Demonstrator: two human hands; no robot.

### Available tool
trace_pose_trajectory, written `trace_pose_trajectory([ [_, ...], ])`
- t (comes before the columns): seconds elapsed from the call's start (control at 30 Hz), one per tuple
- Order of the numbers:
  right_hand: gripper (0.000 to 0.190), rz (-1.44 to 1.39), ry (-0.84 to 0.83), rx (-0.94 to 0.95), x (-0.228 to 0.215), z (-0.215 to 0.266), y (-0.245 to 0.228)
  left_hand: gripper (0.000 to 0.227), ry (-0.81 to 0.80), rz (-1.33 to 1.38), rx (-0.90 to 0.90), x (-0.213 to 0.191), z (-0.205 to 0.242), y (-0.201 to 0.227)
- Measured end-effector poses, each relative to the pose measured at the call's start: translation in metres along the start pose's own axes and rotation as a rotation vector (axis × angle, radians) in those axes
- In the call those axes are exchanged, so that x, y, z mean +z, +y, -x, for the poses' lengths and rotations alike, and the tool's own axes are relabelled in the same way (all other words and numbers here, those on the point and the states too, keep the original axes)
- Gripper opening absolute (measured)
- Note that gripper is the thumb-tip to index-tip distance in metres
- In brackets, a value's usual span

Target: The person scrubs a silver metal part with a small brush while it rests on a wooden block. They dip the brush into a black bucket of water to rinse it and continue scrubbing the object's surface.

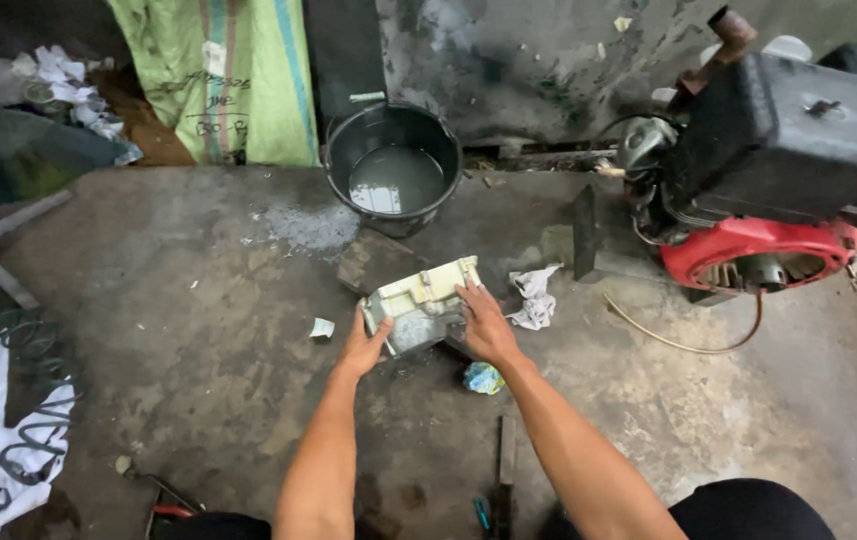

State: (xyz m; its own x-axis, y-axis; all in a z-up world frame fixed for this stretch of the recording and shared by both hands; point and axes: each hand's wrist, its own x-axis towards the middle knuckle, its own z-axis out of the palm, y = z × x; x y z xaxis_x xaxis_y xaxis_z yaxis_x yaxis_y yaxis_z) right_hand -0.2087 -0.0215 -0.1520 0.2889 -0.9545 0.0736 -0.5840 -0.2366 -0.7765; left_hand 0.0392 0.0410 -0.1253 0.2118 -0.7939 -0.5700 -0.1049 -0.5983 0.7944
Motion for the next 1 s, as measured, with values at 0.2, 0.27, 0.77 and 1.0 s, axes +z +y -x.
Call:
trace_pose_trajectory([
  [0.2,0.050,0.130,-0.131,0.079,0.001,-0.020,0.008,0.087,0.216,-0.259,0.287,-0.004,0.008,0.010],
  [0.27,0.047,0.052,-0.099,0.005,0.001,-0.026,0.023,0.082,0.197,-0.250,0.246,-0.005,-0.009,-0.002],
  [0.77,0.045,-0.418,0.030,0.583,0.029,-0.042,0.049,0.069,0.210,-0.369,0.301,-0.006,-0.060,-0.010],
  [1.0,0.045,-0.211,-0.058,0.504,0.009,-0.046,0.056,0.078,0.088,-0.503,-0.113,-0.010,-0.007,0.055],
])
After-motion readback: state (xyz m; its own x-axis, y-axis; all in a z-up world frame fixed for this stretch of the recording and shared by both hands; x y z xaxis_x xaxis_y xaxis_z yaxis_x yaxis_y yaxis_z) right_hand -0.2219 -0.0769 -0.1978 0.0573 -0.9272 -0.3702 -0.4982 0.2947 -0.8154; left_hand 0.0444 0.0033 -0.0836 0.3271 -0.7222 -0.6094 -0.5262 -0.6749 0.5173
